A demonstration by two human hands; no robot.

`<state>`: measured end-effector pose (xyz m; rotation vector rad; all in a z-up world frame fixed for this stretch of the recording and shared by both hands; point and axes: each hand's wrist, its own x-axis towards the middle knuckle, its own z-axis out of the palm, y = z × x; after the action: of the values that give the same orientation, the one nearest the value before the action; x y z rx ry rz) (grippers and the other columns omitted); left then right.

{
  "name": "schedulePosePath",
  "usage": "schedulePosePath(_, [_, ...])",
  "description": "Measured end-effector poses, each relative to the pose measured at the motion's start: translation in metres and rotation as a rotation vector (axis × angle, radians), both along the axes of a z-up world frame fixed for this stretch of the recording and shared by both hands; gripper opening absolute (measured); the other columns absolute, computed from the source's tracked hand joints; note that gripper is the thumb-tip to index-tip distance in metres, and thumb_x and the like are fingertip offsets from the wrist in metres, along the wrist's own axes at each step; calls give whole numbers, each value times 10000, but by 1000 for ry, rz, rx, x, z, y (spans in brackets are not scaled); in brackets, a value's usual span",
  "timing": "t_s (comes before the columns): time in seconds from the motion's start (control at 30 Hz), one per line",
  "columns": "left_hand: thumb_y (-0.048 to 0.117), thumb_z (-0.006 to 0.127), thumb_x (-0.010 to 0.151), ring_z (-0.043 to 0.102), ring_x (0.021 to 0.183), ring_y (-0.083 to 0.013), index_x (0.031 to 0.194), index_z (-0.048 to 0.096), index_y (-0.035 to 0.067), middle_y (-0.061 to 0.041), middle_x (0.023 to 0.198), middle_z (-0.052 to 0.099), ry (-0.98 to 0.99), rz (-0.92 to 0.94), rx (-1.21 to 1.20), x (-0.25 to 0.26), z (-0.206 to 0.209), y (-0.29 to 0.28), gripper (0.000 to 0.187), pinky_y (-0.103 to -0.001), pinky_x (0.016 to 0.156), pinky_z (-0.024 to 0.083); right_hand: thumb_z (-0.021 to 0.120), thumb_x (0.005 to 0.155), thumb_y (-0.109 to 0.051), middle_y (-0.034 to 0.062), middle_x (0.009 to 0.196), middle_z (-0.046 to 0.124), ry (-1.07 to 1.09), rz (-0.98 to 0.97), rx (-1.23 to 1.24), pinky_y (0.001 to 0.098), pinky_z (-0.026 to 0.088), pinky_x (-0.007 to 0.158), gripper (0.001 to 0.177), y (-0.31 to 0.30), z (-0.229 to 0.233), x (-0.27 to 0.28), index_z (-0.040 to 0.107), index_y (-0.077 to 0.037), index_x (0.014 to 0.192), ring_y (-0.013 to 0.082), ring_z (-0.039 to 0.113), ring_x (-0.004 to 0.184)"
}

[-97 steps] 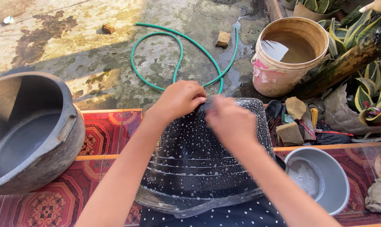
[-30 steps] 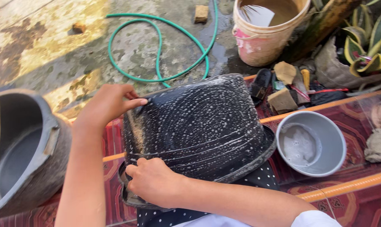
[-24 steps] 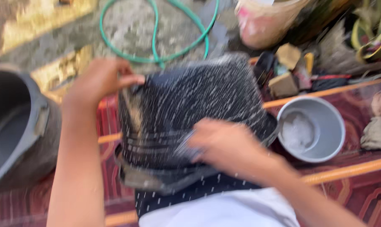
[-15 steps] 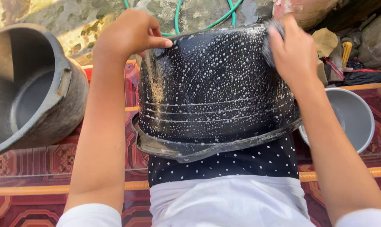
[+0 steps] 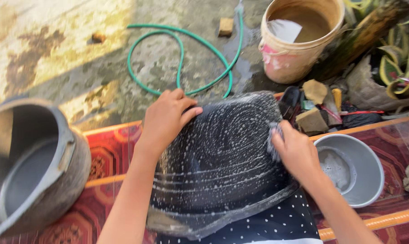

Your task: The person scrubs the exterior and interior of a black plastic bucket using a soapy sponge, repeatedly dipping the sponge into a basin of water.

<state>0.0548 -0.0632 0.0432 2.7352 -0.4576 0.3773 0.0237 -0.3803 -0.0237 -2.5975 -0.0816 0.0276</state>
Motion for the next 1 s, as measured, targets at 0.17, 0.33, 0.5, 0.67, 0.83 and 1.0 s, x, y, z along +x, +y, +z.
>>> schedulePosePath(0.17, [472, 687, 871, 649, 927, -267, 977, 805, 172, -24, 910, 684, 76, 64, 42, 2, 4, -5, 339, -414, 769, 518, 460, 1008, -410, 296, 988, 705, -99, -99, -41, 627, 496, 804, 389, 12, -19, 100, 583, -57, 1115, 527, 656, 903])
schedulePosePath(0.33, [484, 704, 851, 664, 929, -267, 968, 812, 179, -31, 884, 685, 155, 79, 59, 5, 7, 0, 344, -412, 757, 519, 574, 963, -350, 138, 943, 705, -261, 62, -179, 490, 570, 665, 241, 93, 17, 69, 619, -122, 1026, 376, 727, 778])
schedulePosePath(0.5, [495, 723, 812, 671, 889, -257, 944, 820, 187, -25, 873, 690, 225, 95, 7, 8, 9, 1, 349, -397, 750, 522, 682, 888, -291, 95, 933, 662, -160, 277, 1, 445, 565, 589, 221, 72, 15, -34, 602, -119, 1002, 295, 730, 721])
schedulePosePath(0.67, [498, 720, 809, 680, 876, -238, 911, 818, 184, -22, 844, 691, 259, 121, 40, 12, 11, -4, 345, -399, 731, 526, 547, 952, -380, 201, 885, 728, 11, -140, 69, 571, 526, 717, 287, -7, -31, 18, 590, -109, 1035, 439, 695, 843])
schedulePosePath(0.83, [518, 746, 783, 747, 833, -183, 876, 826, 180, -1, 864, 719, 414, 148, 45, 25, 16, -6, 360, -377, 734, 547, 479, 995, -426, 213, 937, 734, -101, -170, 30, 590, 525, 730, 350, 20, -18, 98, 602, -100, 1033, 455, 695, 856])
schedulePosePath(1.0, [523, 784, 745, 774, 808, -192, 876, 824, 156, -1, 889, 754, 440, 141, -12, 28, 14, 5, 391, -365, 728, 564, 618, 939, -325, 105, 873, 667, -294, 98, -14, 459, 565, 595, 183, 107, 18, 30, 617, -152, 998, 335, 711, 684])
